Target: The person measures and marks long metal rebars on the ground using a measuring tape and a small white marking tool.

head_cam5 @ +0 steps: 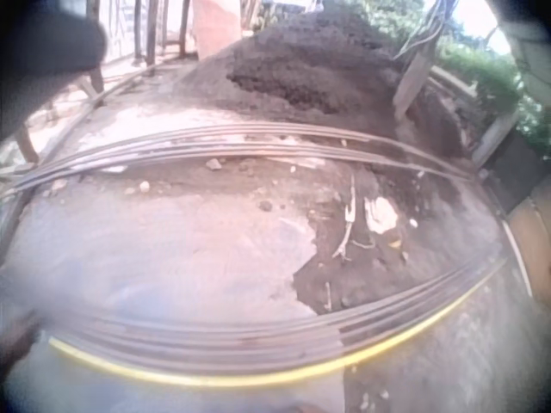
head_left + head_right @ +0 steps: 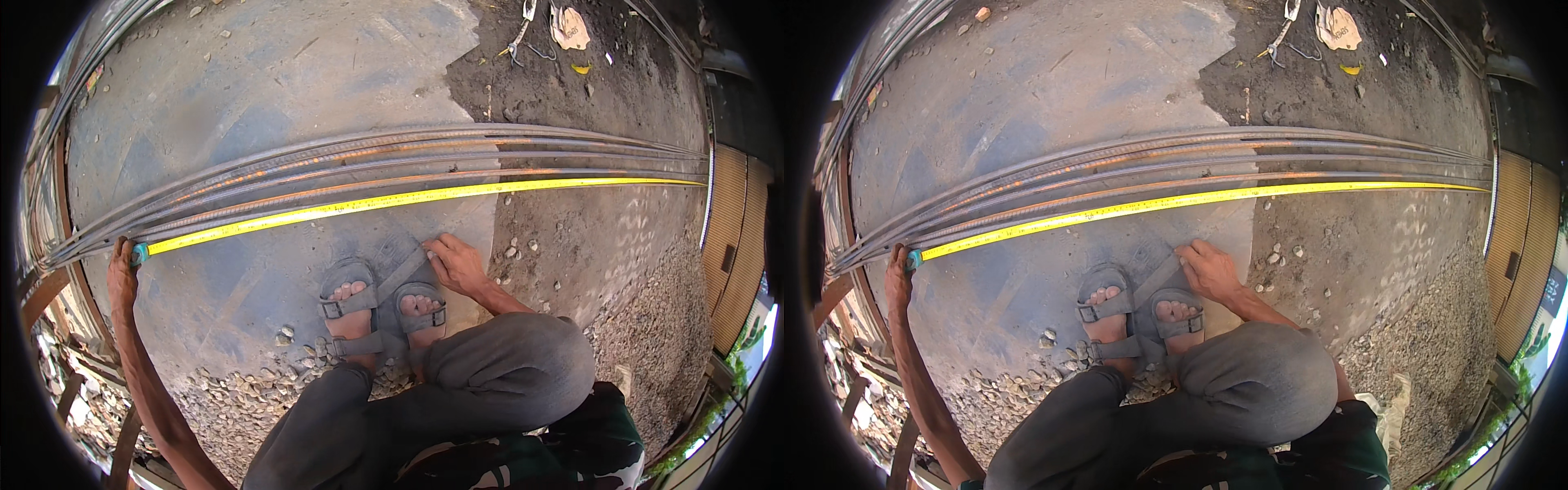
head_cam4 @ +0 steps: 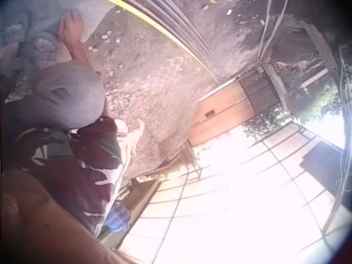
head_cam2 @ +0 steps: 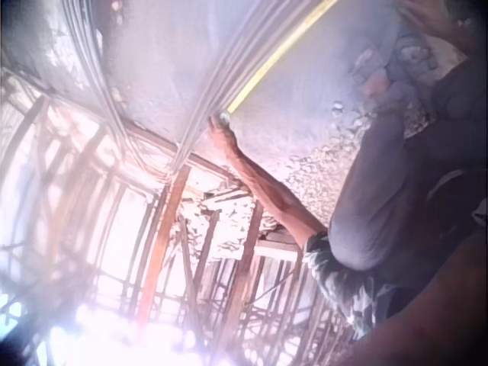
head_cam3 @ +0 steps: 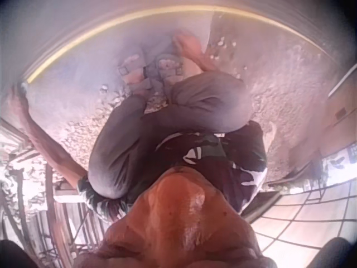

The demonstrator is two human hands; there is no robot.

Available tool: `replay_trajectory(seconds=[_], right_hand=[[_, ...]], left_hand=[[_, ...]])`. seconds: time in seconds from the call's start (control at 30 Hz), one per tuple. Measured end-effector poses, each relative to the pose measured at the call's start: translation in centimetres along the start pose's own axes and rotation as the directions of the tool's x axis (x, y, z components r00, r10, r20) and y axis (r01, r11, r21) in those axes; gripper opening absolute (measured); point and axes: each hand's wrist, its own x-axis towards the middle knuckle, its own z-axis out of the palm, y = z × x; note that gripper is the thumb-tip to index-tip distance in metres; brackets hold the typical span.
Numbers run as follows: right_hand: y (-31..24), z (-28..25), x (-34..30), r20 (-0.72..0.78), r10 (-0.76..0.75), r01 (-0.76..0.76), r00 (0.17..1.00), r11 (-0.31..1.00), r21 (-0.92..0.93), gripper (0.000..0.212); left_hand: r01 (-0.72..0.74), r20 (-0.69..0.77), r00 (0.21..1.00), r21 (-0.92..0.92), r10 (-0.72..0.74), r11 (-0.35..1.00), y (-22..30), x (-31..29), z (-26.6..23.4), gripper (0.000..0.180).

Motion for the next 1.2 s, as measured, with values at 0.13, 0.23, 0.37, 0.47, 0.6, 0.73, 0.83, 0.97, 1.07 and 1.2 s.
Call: replay_trajectory(seconds=[0.13, 0.23, 0.37, 0.47, 0.6, 0.73, 0.83, 0.97, 1.07, 1.2], right_hand=[[0.1, 1.4, -1.0, -0.187, 0.323, -0.277, 0.928, 0.932, 0.234, 0.022], [0.5, 1.2, -1.4, -0.247, 0.448, -0.334, 0.859, 0.857, 0.392, 0.021], [1.8, 0.3, -1.5, -0.358, 0.424, -0.269, 0.832, 0.872, 0.409, 0.022], [2.4, -1.0, -0.9, -0.362, 0.52, -0.301, 0.774, 0.805, 0.512, 0.022], [3.2, -2.3, -0.2, -0.434, 0.582, -0.24, 0.688, 0.747, 0.621, 0.018], [5.6, -3.1, -0.2, -0.438, 0.609, -0.242, 0.661, 0.725, 0.645, 0.021], [7.3, -4.0, -0.5, -0.432, 0.653, -0.252, 0.622, 0.69, 0.679, 0.024], [7.9, -5.5, -0.5, -0.411, 0.719, -0.242, 0.561, 0.617, 0.748, 0.028], [8.5, -5.7, -0.4, -0.365, 0.736, -0.27, 0.57, 0.588, 0.763, 0.03], [8.3, -5.6, -0.8, -0.331, 0.768, -0.235, 0.548, 0.521, 0.821, 0.026]], left_hand=[[0.056, 0.159, 0.986, -0.046, -0.048, 0.997, 0.0, 1.1, -0.5, 0.054], [0.041, 0.187, 0.982, -0.061, -0.029, 0.997, 0.6, 1.5, -1.0, 0.053], [0.001, 0.141, 0.99, -0.084, 0.011, 0.996, 0.1, 1.2, -1.0, 0.053], [-0.023, 0.126, 0.992, -0.061, 0.031, 0.998, -0.1, 1.1, -0.9, 0.056], [-0.004, 0.156, 0.988, -0.078, 0.016, 0.997, -0.1, 1.4, -0.8, 0.061], [0.022, 0.161, 0.987, -0.1, -0.006, 0.995, -1.1, 1.2, -0.6, 0.063], [-0.028, 0.107, 0.994, -0.084, 0.037, 0.996, 0.0, 1.5, -0.4, 0.064], [0.014, 0.136, 0.991, -0.09, -0.002, 0.996, -0.6, 1.4, -0.3, 0.066], [0.009, 0.125, 0.992, -0.098, 0.003, 0.995, -1.6, 1.0, -0.3, 0.068], [-0.086, 0.059, 0.994, -0.13, 0.095, 0.988, 0.3, 1.6, -0.1, 0.067]])
